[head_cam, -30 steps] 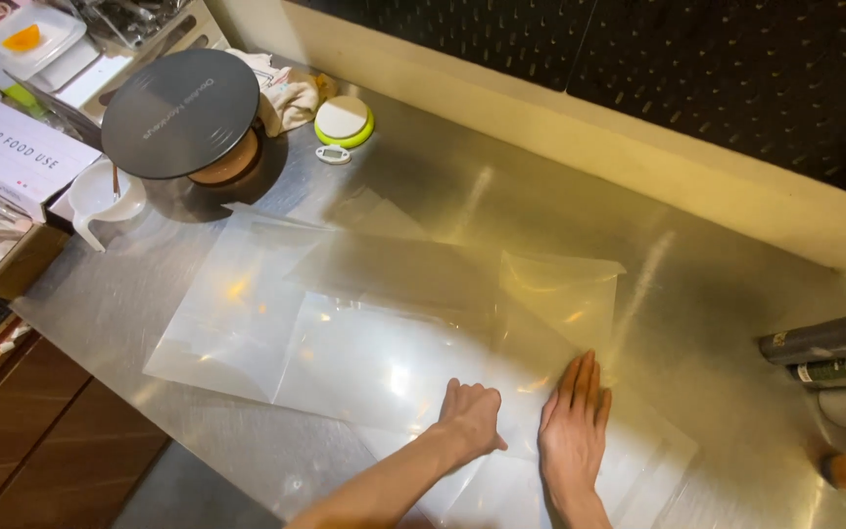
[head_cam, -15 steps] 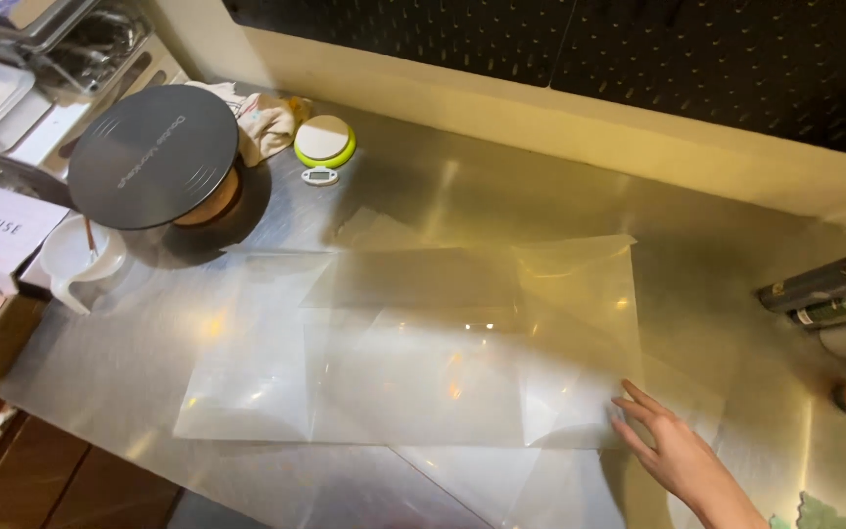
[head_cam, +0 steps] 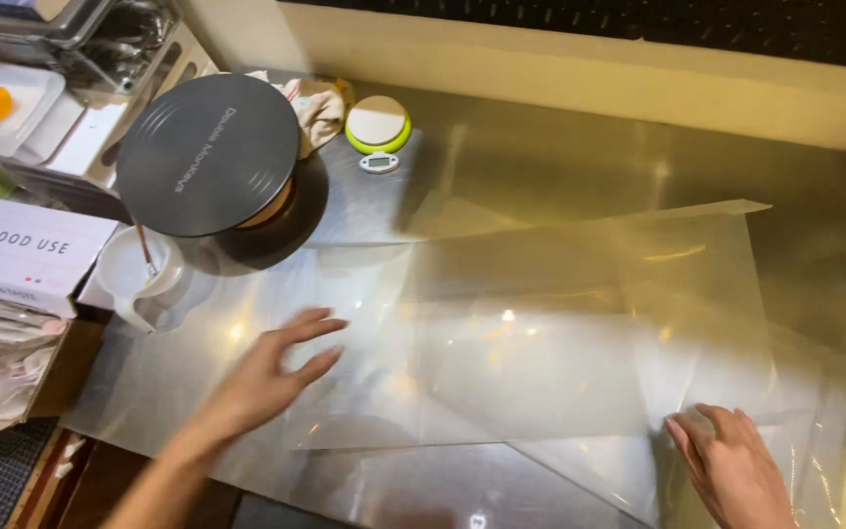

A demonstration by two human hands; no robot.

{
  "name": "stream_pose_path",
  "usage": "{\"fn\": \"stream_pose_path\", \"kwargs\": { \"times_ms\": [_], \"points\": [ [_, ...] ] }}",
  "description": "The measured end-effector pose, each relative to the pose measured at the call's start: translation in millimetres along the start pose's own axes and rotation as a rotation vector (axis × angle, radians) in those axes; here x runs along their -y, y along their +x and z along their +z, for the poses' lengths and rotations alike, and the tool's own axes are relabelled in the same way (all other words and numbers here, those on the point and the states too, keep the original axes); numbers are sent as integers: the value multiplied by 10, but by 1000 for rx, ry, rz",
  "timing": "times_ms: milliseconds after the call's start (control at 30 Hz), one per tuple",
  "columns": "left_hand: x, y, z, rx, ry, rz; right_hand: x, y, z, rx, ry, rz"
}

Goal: Peeling protective film from clear plastic sheets and folding them to assemble a transparent box.

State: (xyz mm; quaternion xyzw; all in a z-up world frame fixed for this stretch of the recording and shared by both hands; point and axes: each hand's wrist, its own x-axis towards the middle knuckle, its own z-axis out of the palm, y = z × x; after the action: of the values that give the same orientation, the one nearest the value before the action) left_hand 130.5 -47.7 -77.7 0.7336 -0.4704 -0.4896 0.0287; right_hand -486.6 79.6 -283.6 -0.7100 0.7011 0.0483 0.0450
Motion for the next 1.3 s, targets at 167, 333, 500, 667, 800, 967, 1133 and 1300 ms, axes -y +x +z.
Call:
{"fn": "stream_pose_path", "kwargs": {
  "times_ms": [167, 333, 500, 667, 800, 967, 1133, 1300],
  "points": [
    [-90, 495, 1456, 30, -1052, 167, 1146, 129, -909, 131, 743, 438],
    [-340, -218, 1615, -13, -1226, 320, 1415, 233, -1398, -19, 1109, 690],
    [125, -483, 1814, 29, -1021, 423, 1371, 59, -1356, -214, 1383, 720],
    [553, -557, 2085, 108, -842, 586, 983, 144, -1234, -429, 1505, 413],
    [724, -648, 2369, 80, -438, 813, 1286, -27, -1951, -237, 944, 493],
    [1087, -458, 3260, -178, 258, 1205, 1628, -445, -1961, -62, 844, 875],
    [441, -461, 2324, -40, 124, 1105, 1088, -851, -957, -294, 1540, 975],
    [-8, 679, 815, -243, 151, 1228, 809, -765, -1029, -366, 1505, 769]
  ]
}}
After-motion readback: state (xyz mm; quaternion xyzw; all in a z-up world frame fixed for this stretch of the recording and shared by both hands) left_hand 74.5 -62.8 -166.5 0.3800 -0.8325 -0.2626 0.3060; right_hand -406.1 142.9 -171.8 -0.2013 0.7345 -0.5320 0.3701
